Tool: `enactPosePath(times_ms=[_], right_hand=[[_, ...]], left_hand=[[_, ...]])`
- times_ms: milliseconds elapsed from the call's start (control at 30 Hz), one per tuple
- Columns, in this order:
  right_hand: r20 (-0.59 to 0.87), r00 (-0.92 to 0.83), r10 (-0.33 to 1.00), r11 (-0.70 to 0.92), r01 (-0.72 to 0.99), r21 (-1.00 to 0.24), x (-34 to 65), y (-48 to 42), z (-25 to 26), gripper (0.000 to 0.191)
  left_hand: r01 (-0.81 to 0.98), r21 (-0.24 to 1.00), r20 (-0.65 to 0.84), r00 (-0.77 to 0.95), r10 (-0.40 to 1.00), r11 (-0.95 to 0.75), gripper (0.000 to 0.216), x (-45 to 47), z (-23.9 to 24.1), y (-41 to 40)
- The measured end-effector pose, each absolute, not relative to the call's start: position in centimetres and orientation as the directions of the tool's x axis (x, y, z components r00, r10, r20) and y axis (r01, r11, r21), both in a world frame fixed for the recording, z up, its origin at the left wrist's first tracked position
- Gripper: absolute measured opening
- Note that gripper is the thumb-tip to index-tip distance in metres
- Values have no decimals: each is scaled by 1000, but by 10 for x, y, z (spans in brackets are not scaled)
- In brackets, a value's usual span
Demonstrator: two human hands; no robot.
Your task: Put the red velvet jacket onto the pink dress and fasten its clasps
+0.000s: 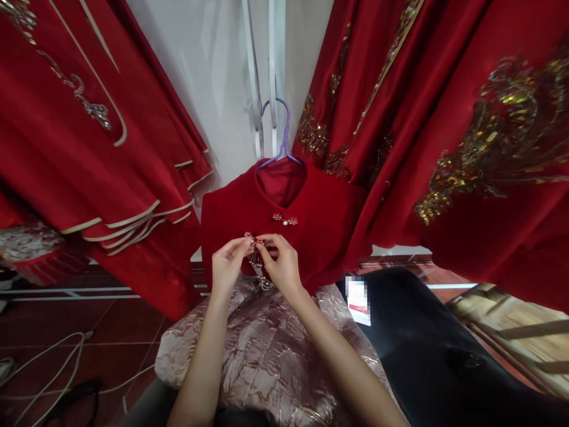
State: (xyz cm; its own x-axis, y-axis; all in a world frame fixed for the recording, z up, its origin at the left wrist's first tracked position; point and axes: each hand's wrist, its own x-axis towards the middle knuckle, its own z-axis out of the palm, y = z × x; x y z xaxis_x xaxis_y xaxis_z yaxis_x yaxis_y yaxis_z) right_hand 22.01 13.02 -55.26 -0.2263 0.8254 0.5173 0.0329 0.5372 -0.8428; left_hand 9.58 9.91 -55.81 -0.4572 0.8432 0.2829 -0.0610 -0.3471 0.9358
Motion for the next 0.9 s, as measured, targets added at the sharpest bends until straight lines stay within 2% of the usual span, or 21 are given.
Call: enactPosePath(times_ms=[200,533,733,833,900], right_hand=[[525,-185,831,542,59,-838,217,132,-550,18],[558,-231,797,589,94,-803,215,137,-544,19],[529,-335,780,566,16,-824,222,142,-541,21],[525,-390,757,542,-75,-837,225,143,-546,36],[536,-399,744,564,-54,-824,227,143,-551,48]], left_hand=[[-4,935,317,-440,840,-355,30,95,-557,98],[85,933,346,-480,806,-350,26,92,-565,100],[16,927,340,-452,824,-374,23,96,-561,101],[-77,923,315,-413,854,-377,20,103,-556,99],[-103,931,294,-362,885,-351,19,106,-552,96]])
